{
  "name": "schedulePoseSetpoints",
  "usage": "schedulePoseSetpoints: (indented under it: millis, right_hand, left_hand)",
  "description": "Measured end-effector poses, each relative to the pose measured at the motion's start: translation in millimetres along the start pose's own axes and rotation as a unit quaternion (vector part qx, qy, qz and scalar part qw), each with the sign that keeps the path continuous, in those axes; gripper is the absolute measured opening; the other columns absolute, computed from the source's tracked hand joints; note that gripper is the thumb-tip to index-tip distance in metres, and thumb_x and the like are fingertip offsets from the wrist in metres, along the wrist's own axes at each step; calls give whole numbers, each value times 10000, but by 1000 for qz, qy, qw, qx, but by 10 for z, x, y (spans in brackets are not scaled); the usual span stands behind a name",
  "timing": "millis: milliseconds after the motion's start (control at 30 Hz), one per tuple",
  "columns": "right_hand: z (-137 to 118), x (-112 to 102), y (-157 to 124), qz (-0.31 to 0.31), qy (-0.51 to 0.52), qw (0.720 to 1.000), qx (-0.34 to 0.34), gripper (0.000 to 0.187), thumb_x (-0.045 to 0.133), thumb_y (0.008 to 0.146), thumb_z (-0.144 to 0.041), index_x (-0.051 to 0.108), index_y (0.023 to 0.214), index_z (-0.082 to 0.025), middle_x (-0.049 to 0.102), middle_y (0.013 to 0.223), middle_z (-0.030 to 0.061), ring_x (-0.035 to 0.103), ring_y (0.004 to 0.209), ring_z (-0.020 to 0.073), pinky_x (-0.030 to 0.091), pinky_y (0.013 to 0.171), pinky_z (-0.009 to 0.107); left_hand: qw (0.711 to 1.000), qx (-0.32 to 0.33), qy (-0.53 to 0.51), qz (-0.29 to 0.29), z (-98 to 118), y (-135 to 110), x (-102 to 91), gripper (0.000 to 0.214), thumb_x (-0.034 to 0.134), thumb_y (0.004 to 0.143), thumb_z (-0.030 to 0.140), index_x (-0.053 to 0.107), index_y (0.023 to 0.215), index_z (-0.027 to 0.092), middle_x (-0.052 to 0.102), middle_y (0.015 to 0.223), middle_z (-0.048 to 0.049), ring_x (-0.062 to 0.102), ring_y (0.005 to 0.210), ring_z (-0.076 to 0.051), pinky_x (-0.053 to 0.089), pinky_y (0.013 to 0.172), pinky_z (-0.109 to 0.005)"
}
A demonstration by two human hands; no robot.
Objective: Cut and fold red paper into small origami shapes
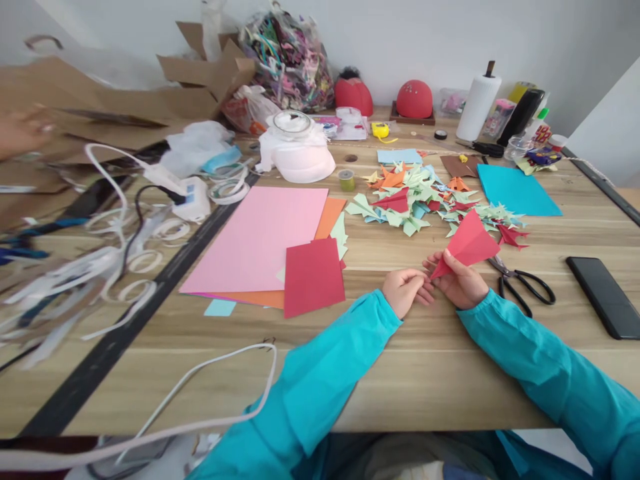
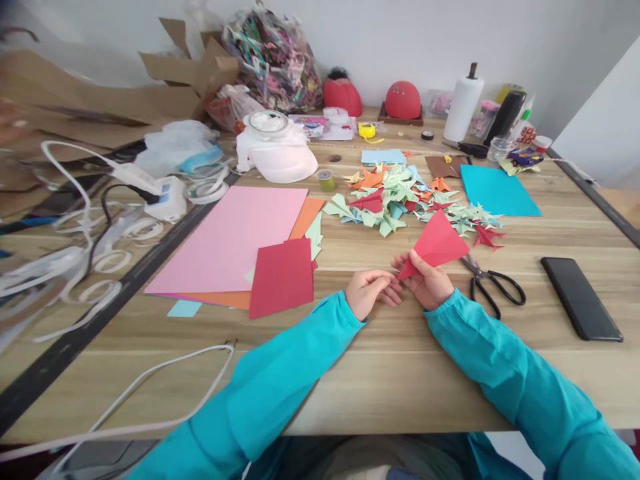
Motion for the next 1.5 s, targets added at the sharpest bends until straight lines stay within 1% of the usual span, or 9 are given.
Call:
schedulePoseSetpoints:
  millis: [167,333,533,800,900,1000,1167,1367,1500]
  right_hand:
    - [8,70,-28,-28,-67,997,-24,255,704,680,-420,660,746,-178,679,770,36,617,675,150,441,473,235]
    - [0,47,-16,-15,-54,998,-25,250,716,668,-418,654,731,-185,673,768,27,610,672,145,468,511,249]
    - [2,-71,38,19,8,1000,9,210,693,700,-427,628,758,-236,679,792,-13,636,819,140,531,686,267]
    - [-21,13,2,5,1,1000,-9,223,700,690,-415,633,745,-210,667,744,-2,623,725,141,499,563,240]
    - [-32,53,-21,-2,-21,999,-24,227,700,685,-410,639,733,-196,665,728,11,608,673,143,481,545,249]
    - [-26,47,-21,-3,-29,999,-21,239,688,687,-421,643,752,-196,676,744,18,607,651,149,450,494,245]
    - [0,-5,-6,7,-16,1000,5,223,683,700,-397,652,833,-221,702,752,2,641,707,151,513,605,271]
    - [-22,12,-16,6,8,1000,-11,170,735,656,-310,656,760,-201,720,761,7,665,714,155,536,682,282]
    - [13,-39,-24,40,21,999,8,156,755,632,-298,663,727,-215,721,723,1,668,727,142,534,677,264]
  left_hand:
    - [998,23,44,-37,11,12,66,156,536,750,225,601,674,106,651,657,-57,595,450,-108,486,419,-199]
    - [997,14,57,-46,-2,-3,84,159,527,747,203,581,630,111,607,550,-31,581,425,-103,475,408,-184]
    - [998,19,40,-42,-4,-10,57,153,557,726,217,565,612,115,600,533,-29,586,428,-108,471,406,-181]
    - [999,26,18,-12,12,19,18,220,646,679,250,571,838,118,620,595,-12,579,404,-119,470,358,-206]
    - [998,47,39,-22,12,23,43,245,681,669,277,568,818,118,587,529,8,568,398,-114,460,351,-192]
    - [998,46,26,-27,-5,30,45,244,670,688,322,564,776,120,622,628,-16,562,394,-92,459,350,-185]
    - [999,28,0,-20,2,38,9,258,645,709,356,550,765,122,615,664,-21,580,405,-105,467,353,-200]
    - [996,72,-38,37,121,53,-140,338,670,662,424,537,760,129,625,683,-25,571,400,-112,470,345,-228]
    - [987,121,-58,85,242,75,-315,361,694,623,437,544,744,132,627,674,-18,549,387,-100,451,334,-220]
Point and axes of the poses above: each hand's wrist, its own y-axis towards the middle knuckle, its own x-axis out of the palm, z = x × y, the point moved 8 cm from there along y, towards the middle knuckle
